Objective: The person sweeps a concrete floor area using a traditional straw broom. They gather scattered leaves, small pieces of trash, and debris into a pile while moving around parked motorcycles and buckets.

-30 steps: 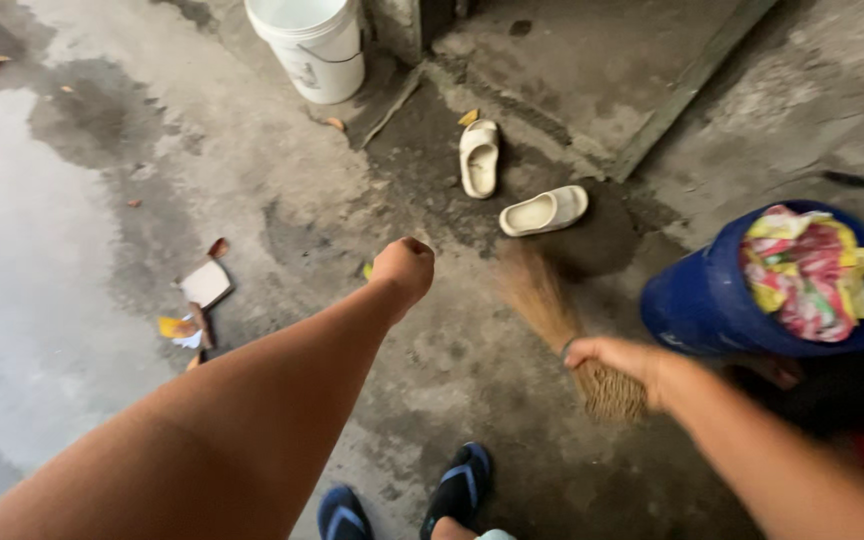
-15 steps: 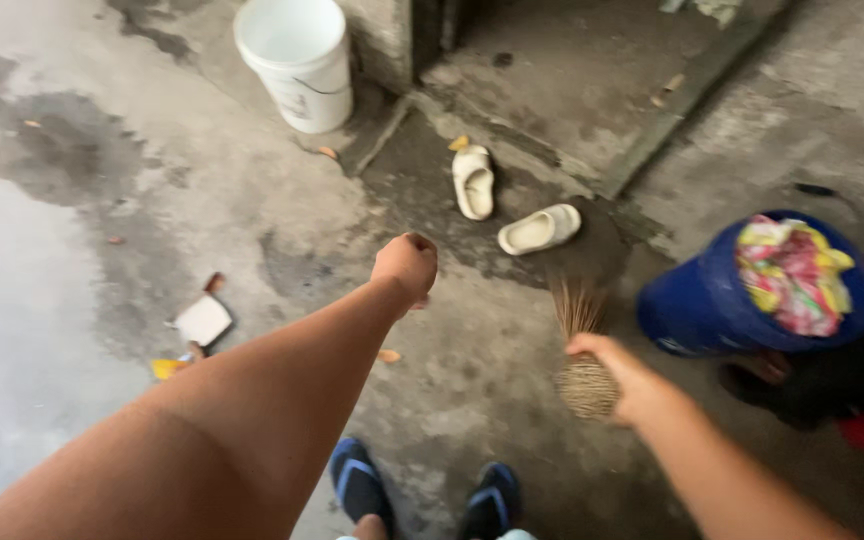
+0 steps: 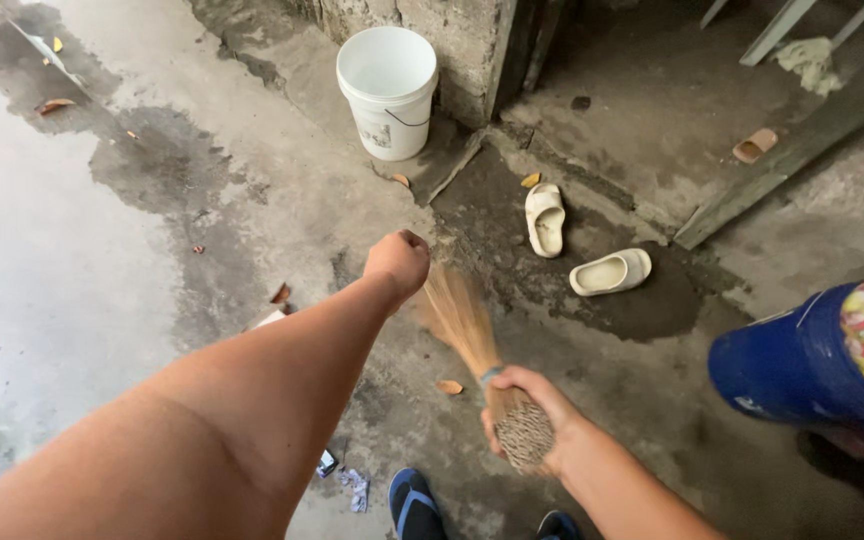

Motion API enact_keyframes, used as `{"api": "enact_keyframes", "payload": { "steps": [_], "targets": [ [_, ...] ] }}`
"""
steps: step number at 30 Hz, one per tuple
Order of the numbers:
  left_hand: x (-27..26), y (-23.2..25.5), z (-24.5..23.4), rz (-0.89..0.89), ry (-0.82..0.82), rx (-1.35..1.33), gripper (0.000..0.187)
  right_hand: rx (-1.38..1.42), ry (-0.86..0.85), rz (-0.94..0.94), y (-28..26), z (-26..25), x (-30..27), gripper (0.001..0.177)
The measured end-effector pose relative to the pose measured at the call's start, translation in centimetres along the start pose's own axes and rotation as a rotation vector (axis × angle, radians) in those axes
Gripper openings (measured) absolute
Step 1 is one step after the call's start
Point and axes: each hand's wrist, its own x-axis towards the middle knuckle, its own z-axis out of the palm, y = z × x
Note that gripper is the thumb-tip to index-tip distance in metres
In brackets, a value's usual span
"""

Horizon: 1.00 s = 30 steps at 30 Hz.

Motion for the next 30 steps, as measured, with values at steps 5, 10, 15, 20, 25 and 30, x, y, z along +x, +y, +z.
{"api": "enact_keyframes", "payload": {
  "steps": [5,10,15,20,25,30],
  "targets": [
    [1.2,-0.8,-0.6,0.033,-0.009,-0.030,0.031,0.062,0.173,-0.018,-0.6,1.8,1.6,0.029],
    [2.1,-0.5,-1.7,0.009,0.019,-0.031,0.030,0.261,0.006,0.106,-3.2,5.1,4.2,0.030],
    [2.7,0.8,-2.9,-0.009,0.012,-0.070,0.030,0.144,-0.242,0.204,-6.9,6.0,1.5,0.031],
    [4.2,2.0,-3.7,-0.085,-0.057,-0.092,0.031,-0.464,-0.141,-0.026,-12.1,6.5,2.3,0.023],
    [7.3,2.2,-3.8,-0.070,0.080,-0.077,0.030,-0.880,0.157,-0.149,-20.0,5.6,4.7,0.024],
    [12.0,3.1,-2.5,-0.107,0.135,-0.055,0.030,-1.084,0.316,-0.125,-30.1,2.8,6.9,0.032]
  ]
}}
